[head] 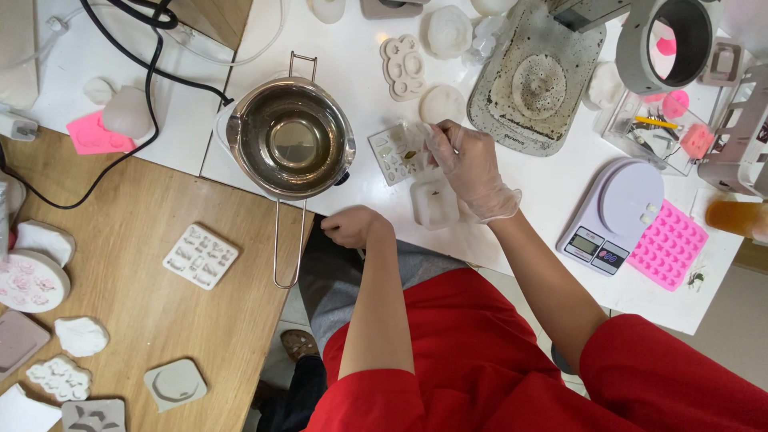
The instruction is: Pouring melted material into various small decorative molds using a spoon.
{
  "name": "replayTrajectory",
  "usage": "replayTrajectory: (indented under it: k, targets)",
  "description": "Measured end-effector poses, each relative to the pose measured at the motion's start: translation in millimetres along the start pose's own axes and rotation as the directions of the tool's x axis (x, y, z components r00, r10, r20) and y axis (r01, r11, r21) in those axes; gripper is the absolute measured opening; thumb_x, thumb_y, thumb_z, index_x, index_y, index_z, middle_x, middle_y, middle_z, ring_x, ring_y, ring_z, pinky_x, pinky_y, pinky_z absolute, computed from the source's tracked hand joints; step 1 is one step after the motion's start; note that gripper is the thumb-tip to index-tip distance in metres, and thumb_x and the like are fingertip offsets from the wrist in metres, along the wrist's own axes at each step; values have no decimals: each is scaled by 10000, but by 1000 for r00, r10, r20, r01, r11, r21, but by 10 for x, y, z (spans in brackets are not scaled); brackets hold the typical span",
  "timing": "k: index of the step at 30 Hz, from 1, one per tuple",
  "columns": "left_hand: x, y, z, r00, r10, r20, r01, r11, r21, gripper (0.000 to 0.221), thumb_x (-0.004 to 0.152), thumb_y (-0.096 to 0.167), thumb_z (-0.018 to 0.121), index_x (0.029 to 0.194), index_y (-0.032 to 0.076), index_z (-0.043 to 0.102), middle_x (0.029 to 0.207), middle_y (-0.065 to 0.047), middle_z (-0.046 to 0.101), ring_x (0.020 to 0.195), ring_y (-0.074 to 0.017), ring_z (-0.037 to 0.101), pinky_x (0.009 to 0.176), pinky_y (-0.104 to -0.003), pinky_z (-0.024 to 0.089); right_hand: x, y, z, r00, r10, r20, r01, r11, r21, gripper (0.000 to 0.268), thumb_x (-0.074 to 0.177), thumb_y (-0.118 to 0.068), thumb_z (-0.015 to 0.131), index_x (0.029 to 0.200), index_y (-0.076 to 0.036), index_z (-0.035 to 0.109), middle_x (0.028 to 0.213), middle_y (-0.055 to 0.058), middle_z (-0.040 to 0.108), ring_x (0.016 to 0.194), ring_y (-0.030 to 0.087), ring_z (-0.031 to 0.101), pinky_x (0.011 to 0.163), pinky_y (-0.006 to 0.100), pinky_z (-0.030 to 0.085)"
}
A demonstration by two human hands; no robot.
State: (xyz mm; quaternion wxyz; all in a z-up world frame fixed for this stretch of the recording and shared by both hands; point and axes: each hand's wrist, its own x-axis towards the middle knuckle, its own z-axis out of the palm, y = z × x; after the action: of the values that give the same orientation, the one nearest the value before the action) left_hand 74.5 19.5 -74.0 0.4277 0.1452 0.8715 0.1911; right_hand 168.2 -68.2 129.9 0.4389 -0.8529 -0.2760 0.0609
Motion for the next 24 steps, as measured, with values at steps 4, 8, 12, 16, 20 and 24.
replayTrajectory:
  k: [4, 8, 12, 16, 20, 24]
  targets:
    - [-185, 135, -108, 1000, -16, 0, 16, 1000, 2, 649, 1045, 562, 174, 1339, 161, 592, 1352, -114, 608, 1222, -299, 602, 1051, -452, 471, 73, 36, 9, 1000, 16, 19, -16, 1000, -3, 415, 1105, -240, 596, 707, -128, 626, 534, 8, 647, 513, 163, 642, 590, 282, 524]
    - [-283, 201, -153, 998, -31, 49, 32, 999, -18, 672, 1049, 579, 145, 1390, 168, 552, 1376, -104, 574, 1221, -263, 591, 1044, -419, 475, 120, 14, 3, 999, -2, 38, 4, 999, -48, 437, 1110, -255, 603, 695, -119, 604, 528, 35, 634, 505, 223, 625, 580, 303, 511]
    - [-292, 214, -153, 999, -21, 43, 21, 1000, 1, 670, 1056, 561, 150, 1390, 141, 552, 1379, -127, 572, 1225, -281, 588, 1048, -427, 477, 89, 4, 9, 998, 1, 59, 1, 999, -42, 416, 1099, -250, 614, 702, -126, 617, 525, 32, 633, 496, 222, 618, 576, 301, 511]
    - [-293, 221, -172, 999, -25, 45, 25, 1000, 3, 664, 1056, 549, 154, 1389, 132, 548, 1381, -127, 572, 1221, -282, 590, 1037, -429, 483, 37, -74, 14, 998, 10, 65, -7, 999, -45, 416, 1091, -250, 619, 696, -120, 612, 518, 39, 630, 491, 230, 619, 568, 310, 510]
    - [-260, 206, -163, 998, -14, 61, 14, 1000, -3, 662, 1060, 541, 145, 1361, 123, 561, 1370, -132, 575, 1233, -288, 585, 1068, -434, 467, 0, -38, 21, 999, -16, 32, 17, 1000, -16, 430, 1098, -215, 618, 684, -97, 600, 537, 66, 642, 502, 241, 631, 568, 303, 509]
    - [-306, 230, -172, 998, -12, 66, 11, 1000, 19, 636, 1068, 521, 158, 1343, 120, 569, 1358, -130, 583, 1232, -291, 587, 1060, -429, 467, -30, 42, -9, 1000, -19, 3, 19, 1000, -6, 418, 1105, -201, 599, 698, -106, 611, 552, 53, 655, 519, 216, 639, 580, 300, 512]
